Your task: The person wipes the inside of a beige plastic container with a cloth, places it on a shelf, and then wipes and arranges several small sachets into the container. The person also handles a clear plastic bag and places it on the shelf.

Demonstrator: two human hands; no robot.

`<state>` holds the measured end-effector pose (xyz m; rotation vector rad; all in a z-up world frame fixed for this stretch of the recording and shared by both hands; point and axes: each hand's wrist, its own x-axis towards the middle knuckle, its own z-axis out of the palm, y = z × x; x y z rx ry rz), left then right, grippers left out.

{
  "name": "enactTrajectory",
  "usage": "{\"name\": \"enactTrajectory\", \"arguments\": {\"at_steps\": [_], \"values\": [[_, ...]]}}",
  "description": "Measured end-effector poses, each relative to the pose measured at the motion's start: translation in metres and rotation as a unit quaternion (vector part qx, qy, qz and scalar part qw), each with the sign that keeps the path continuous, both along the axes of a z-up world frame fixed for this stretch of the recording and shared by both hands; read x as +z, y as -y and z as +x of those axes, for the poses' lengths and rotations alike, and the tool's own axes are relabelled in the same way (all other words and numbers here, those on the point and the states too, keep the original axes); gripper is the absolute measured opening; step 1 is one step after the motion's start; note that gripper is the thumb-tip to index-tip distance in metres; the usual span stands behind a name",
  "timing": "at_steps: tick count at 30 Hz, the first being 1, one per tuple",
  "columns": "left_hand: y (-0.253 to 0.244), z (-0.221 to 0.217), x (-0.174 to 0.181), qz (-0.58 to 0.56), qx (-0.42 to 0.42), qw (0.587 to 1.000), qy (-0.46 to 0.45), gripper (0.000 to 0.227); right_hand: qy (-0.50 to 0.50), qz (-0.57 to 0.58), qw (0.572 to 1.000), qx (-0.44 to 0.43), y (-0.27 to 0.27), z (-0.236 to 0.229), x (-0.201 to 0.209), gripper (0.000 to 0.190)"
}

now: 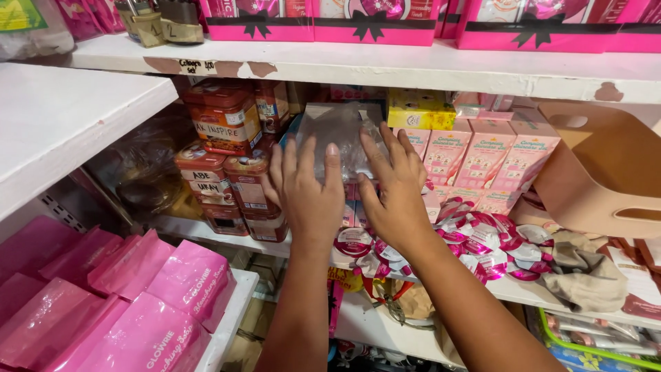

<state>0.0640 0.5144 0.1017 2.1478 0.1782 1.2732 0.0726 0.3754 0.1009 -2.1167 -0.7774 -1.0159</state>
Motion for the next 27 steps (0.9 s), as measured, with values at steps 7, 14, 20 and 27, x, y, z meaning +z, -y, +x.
{"name": "enactTrajectory", "arguments": {"at_steps": [7,14,20,27], "values": [[0.009,-0.019,0.014,0.068,0.024,0.997,0.034,0.049,0.009,-0.019,0.999,-0.035,0.009,-0.018,0.009,0.067],[0.021,-0.031,0.017,0.086,0.033,0.992,0.083,0.058,0.009,-0.037,0.996,-0.083,0.026,-0.04,0.013,0.068],[0.034,-0.041,0.016,0.09,0.036,0.987,0.13,0.064,0.012,-0.037,0.992,-0.119,0.048,-0.057,0.008,0.067],[0.036,-0.05,0.017,0.062,0.082,0.983,0.15,0.061,-0.004,-0.042,0.985,-0.164,0.077,-0.07,0.005,0.065]]}}
